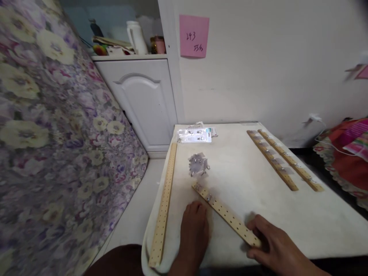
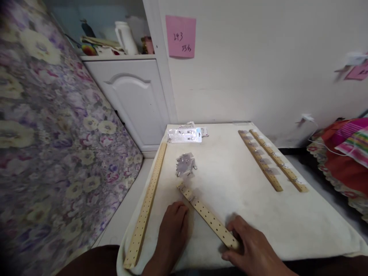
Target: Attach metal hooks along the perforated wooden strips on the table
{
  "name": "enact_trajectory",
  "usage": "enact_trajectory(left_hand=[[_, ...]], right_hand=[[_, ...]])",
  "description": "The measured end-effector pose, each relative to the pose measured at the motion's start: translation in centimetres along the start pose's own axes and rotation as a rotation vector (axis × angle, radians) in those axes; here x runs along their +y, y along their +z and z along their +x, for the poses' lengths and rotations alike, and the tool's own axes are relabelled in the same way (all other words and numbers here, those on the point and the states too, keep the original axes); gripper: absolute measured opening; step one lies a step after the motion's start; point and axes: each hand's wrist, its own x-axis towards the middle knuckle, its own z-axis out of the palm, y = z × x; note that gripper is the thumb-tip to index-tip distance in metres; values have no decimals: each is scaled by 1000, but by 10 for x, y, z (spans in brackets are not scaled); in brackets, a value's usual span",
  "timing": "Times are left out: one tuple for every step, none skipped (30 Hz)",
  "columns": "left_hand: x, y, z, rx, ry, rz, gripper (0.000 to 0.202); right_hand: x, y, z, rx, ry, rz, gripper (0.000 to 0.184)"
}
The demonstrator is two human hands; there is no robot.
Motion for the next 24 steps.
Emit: enact_trajectory(left_hand=[[0, 0, 0, 1, 3, 4, 23], [0, 0, 1, 1, 9, 6, 23], [0, -1, 1, 1, 11, 7, 23], [-1, -1, 2, 0, 12, 8, 23], [-1, -1, 2, -2, 12, 7, 23], [-1, -1, 2, -5, 13, 7, 23], [-1, -1, 2, -8, 12, 6, 22], [-2, 0, 2, -10, 12, 6, 22], [-2, 0, 2, -12, 14, 6, 22], [-2, 0, 1, -14, 18, 6, 22], [-2, 1, 1, -14, 21, 7, 21], [-3, 1, 1, -12, 24, 8, 21], [-3, 1, 0, -8, 26, 8, 21], [-4, 1, 0, -5, 29, 8, 21], [-4, 2, 0, -2, 31, 5, 21], [-5, 2, 0, 1, 34, 1, 21], [-5, 2, 0, 3, 36, -3, 21], [-5, 3, 0, 4, 36, -5, 21], [-5, 3, 1, 4, 34, -5, 22], [-5, 3, 1, 4, 30, -2, 22], [-5, 2, 1, 4, 27, 1, 22], [-5, 2, 1, 6, 23, 5, 23], [-4, 1, 1, 8, 20, 8, 23], [-4, 1, 2, 10, 19, 11, 23]], right_hand=[[-2, 3, -1, 10, -10, -41, 26], [-4, 6, -2, 22, -18, -77, 22], [-6, 9, -2, 34, -24, -110, 18], [-7, 11, -1, 50, -30, -139, 15], [-8, 13, -1, 68, -35, -166, 12], [-8, 15, -1, 85, -41, -189, 10], [-8, 16, -2, 101, -47, -207, 8], [-7, 17, -3, 117, -49, -220, 8], [-6, 18, -5, 131, -49, -224, 9], [-5, 19, -7, 142, -44, -220, 9], [-3, 19, -9, 153, -32, -208, 10], [-1, 19, -11, 166, -10, -195, 10], [0, 18, -12, 184, 21, -182, 11], [2, 17, -12, 205, 55, -172, 11], [3, 16, -11, 232, 90, -165, 12], [3, 15, -8, 263, 121, -163, 13], [3, 13, -4, 293, 146, -163, 14], [3, 12, 0, 317, 163, -164, 15], [3, 11, 5, 337, 175, -165, 16], [4, 9, 11, 353, 184, -167, 16], [4, 9, 17, 365, 190, -169, 16], [4, 8, 22, 376, 193, -171, 17], [5, 7, 27, 385, 194, -170, 18], [5, 7, 32, 393, 195, -166, 18]])
